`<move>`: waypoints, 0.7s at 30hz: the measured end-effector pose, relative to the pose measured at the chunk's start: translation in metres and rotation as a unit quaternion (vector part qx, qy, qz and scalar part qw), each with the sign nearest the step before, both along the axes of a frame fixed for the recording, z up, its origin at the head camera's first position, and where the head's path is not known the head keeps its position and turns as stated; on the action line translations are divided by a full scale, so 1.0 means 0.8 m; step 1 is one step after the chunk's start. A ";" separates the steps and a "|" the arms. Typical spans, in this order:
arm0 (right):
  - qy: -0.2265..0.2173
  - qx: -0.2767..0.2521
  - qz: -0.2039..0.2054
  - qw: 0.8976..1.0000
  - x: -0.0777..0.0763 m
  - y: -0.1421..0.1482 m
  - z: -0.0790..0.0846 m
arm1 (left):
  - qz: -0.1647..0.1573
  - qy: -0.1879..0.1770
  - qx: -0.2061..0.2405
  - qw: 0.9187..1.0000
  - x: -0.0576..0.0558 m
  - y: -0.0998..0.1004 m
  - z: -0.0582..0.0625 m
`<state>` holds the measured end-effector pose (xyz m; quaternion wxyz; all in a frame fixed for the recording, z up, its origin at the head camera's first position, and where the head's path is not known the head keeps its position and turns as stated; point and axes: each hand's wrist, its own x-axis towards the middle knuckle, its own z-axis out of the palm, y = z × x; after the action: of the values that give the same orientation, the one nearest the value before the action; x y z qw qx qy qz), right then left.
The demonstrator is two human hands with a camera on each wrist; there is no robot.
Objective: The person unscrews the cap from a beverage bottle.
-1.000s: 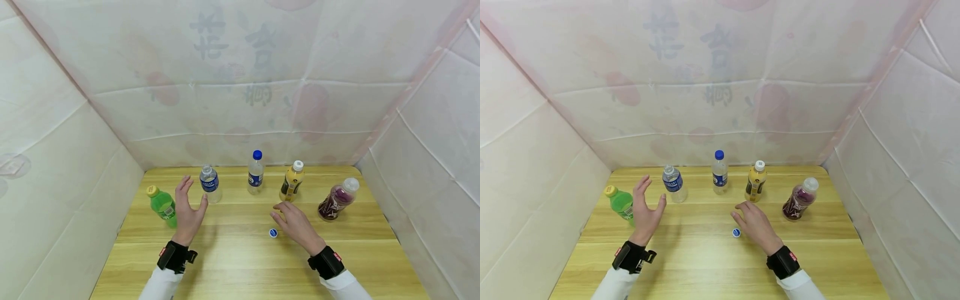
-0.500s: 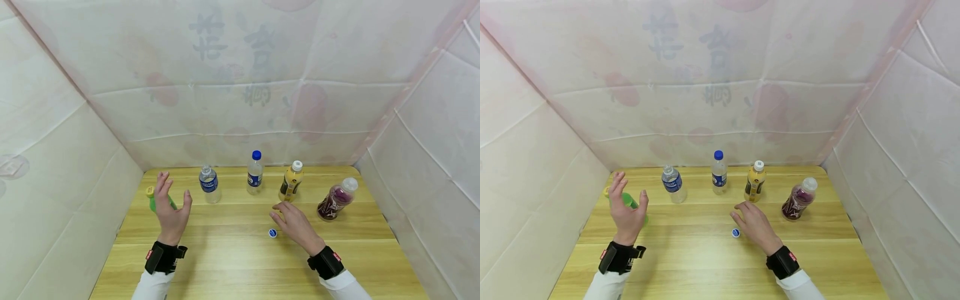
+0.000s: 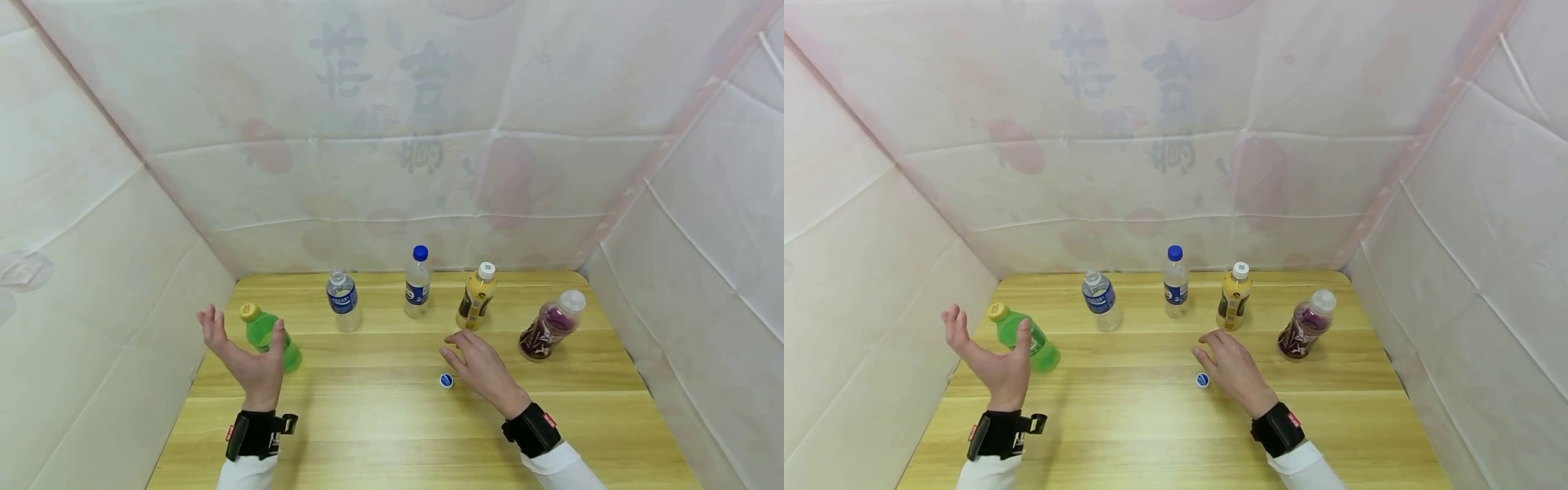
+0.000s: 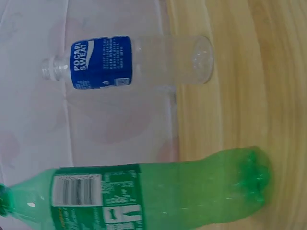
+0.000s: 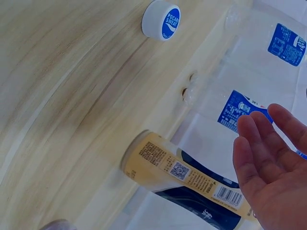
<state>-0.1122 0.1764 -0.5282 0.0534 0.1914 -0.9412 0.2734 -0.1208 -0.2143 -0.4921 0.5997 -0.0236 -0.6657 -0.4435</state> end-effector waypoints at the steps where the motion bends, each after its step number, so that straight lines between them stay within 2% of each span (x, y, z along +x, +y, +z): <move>1: 0.001 0.001 0.000 1.000 0.000 0.000 0.000 | -0.003 -0.017 0.005 1.000 0.001 -0.003 -0.006; 4: 0.001 0.001 0.001 1.000 -0.001 -0.001 -0.001 | -0.014 -0.082 0.030 0.996 0.005 -0.010 -0.022; 6: 0.001 0.002 0.001 1.000 -0.001 -0.001 -0.001 | -0.021 -0.130 0.057 0.990 0.009 -0.011 -0.030; 8: 0.001 0.001 0.000 1.000 -0.001 -0.001 -0.002 | -0.034 -0.185 0.097 0.977 0.011 -0.011 -0.037; 12: -0.004 0.002 -0.002 1.000 0.000 -0.001 -0.002 | -0.077 -0.265 0.175 0.945 0.012 -0.009 -0.051; 13: -0.004 0.003 -0.002 1.000 0.000 -0.001 -0.002 | -0.085 -0.277 0.189 0.938 0.011 -0.009 -0.054; 15: -0.006 0.003 -0.002 1.000 0.000 -0.001 -0.002 | -0.098 -0.290 0.204 0.930 0.010 -0.011 -0.061; 21: -0.002 0.004 -0.004 1.000 0.000 0.000 -0.005 | -0.095 -0.330 0.196 0.918 0.004 -0.019 -0.083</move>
<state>-0.1122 0.1764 -0.5319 0.0515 0.1874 -0.9431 0.2697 -0.1179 -0.2298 -0.5587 0.2937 0.1792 -0.7200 -0.6027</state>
